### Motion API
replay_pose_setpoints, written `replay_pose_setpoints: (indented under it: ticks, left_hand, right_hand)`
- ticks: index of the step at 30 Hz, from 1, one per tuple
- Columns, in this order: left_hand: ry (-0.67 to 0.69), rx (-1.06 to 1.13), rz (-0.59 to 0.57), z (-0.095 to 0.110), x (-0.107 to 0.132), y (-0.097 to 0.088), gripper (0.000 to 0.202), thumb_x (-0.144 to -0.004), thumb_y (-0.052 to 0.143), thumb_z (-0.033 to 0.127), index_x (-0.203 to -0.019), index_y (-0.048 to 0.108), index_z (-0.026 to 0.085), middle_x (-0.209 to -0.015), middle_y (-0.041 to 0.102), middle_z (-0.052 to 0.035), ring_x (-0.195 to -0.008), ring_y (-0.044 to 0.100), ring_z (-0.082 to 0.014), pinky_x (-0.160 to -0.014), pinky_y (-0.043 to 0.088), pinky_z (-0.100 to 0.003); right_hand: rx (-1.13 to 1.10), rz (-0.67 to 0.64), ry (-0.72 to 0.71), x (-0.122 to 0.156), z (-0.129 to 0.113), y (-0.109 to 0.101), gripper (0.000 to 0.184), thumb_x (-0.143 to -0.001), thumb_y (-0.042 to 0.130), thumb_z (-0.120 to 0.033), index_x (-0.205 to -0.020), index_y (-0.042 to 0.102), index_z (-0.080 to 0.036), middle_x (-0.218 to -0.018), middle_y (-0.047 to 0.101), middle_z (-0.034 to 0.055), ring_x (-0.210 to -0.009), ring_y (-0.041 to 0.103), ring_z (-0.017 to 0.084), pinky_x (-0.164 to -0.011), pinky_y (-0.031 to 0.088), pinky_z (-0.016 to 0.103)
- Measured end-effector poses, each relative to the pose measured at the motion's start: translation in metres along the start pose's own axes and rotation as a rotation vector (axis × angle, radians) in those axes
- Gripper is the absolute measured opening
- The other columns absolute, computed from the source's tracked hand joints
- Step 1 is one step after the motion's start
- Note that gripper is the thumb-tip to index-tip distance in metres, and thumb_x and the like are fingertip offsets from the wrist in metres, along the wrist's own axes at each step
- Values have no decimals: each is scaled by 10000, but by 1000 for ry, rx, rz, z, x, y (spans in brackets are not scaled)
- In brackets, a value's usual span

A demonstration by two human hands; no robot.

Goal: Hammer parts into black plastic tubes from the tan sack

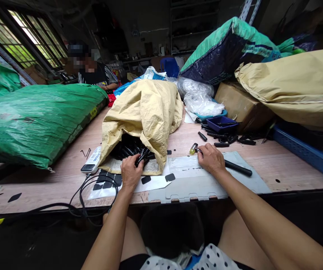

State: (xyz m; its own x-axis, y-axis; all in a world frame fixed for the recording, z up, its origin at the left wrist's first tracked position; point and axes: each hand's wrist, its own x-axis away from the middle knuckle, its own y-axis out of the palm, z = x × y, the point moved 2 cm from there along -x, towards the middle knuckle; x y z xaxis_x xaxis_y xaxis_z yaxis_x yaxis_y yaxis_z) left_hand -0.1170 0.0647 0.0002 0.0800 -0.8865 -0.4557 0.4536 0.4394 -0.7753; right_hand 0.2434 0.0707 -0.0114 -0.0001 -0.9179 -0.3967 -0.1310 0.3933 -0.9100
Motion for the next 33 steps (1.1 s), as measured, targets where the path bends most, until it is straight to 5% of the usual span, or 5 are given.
replay_pose_setpoints:
  ticks: [7,12,15,19,33]
  left_hand:
    - [-55,270,292,29,17,-33,272,-928,651,395,-1124,734,224,-1033,725,-57,-879,620,-223,-866,520,-376]
    - [284,539,-170,95,41,-12,290,-897,732,265,-1185,730,239,-1046,758,-50,-1000,644,-236,-914,525,-372]
    - [246,490,-335,113,40,19,339,-852,762,161,-1184,732,226,-1036,768,-46,-1025,630,-252,-954,501,-403]
    - [215,351,-395,116,31,42,340,-841,751,105,-1161,735,220,-1064,763,-46,-1070,611,-263,-981,468,-420]
    - [163,183,-372,108,31,48,212,-916,750,298,-1115,783,366,-1071,733,5,-1149,541,-248,-1036,283,-460]
  right_hand:
    - [10,-5,-1,0,-1,0,255,-954,527,-275,-1103,714,-188,-1052,636,110,-1007,530,248,-826,374,344]
    - [6,5,3,0,-1,0,258,-956,517,-271,-1096,717,-188,-1044,638,107,-1012,532,247,-837,369,341]
    - [-1,9,3,1,0,1,259,-953,518,-269,-1096,718,-187,-1039,635,104,-1005,527,242,-834,364,337]
    - [-14,11,8,0,1,2,264,-952,523,-283,-1102,717,-186,-1048,634,103,-1005,526,240,-829,362,336]
    - [-31,12,13,1,2,2,255,-943,542,-275,-1097,726,-189,-1047,647,109,-1008,536,249,-826,385,347]
